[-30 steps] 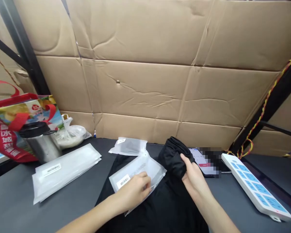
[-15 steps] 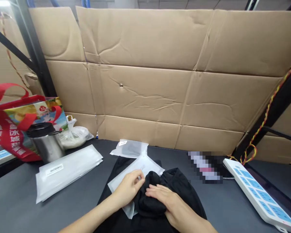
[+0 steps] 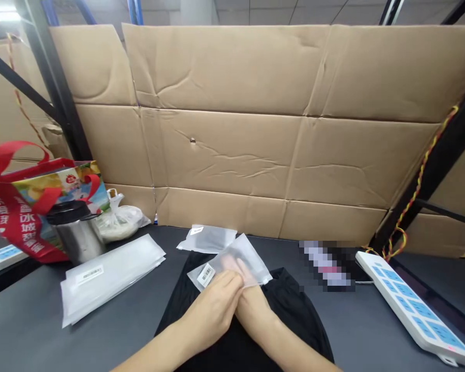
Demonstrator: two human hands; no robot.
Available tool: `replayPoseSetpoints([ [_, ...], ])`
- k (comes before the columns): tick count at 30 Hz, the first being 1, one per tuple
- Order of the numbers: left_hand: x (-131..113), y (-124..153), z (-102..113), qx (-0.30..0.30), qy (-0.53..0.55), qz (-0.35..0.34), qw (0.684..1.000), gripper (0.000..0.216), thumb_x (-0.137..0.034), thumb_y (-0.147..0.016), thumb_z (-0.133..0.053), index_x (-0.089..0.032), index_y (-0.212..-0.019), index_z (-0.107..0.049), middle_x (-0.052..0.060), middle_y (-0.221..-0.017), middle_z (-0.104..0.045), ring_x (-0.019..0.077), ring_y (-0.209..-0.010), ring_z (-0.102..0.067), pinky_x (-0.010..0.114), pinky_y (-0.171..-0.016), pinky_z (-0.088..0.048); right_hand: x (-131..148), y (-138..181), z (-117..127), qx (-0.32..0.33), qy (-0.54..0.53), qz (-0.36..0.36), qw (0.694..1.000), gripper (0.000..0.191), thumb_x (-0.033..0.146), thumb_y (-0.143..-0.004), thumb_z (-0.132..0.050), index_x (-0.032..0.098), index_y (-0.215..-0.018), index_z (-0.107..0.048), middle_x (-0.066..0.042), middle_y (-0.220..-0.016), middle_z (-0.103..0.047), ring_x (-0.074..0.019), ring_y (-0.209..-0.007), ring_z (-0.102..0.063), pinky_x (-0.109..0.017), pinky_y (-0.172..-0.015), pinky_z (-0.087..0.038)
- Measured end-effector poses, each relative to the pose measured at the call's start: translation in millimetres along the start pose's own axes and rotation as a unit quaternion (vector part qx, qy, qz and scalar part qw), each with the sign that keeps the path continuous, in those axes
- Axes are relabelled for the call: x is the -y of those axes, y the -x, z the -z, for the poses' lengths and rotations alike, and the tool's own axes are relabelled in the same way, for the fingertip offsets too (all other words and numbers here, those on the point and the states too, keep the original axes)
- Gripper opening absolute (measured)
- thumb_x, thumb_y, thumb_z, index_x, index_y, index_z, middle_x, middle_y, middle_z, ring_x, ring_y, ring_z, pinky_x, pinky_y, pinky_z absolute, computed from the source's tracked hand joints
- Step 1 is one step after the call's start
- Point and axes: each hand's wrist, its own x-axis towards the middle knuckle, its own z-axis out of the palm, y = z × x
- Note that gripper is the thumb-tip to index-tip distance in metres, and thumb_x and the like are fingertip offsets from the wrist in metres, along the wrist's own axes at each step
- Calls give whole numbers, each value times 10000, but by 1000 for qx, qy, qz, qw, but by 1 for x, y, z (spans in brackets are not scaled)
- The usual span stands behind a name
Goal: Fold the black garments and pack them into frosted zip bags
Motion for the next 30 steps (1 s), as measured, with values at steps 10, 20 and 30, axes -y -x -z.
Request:
replayPoseSetpoints([
  [10, 54, 21, -5, 107, -81, 5, 991, 582, -444, -964, -429, -311, -1488, -211, 100, -1558, -209, 345, -1418, -164, 594, -1088, -248, -8, 50, 64, 35, -60, -16, 997, 420, 125, -890, -445, 190, -1298, -518, -110, -1330, -558, -247, -1245, -502, -399, -1045, -430],
  [20, 51, 25, -2, 107, -116, -17, 987, 669, -79, -864, -469, -333, -1458, -294, 80, -1564, -197, 342, -1415, -175, 583, -1080, -275, -73, 57, 86, 16, 16, -89, 996, 364, 71, -843, -462, 248, -1146, -558, -76, -1368, -488, -229, -1185, -529, -419, -981, -461],
  [30, -9, -20, 11, 7, -201, -63, 977, 169, -219, -915, -480, -161, -1031, -588, 80, -925, -635, 240, -856, -588, 386, -748, -497, -47, 38, 84, -99, -58, -35, 993, 235, 161, -943, -406, 230, -1019, -618, -51, -954, -678, -194, -883, -644, -332, -788, -523],
])
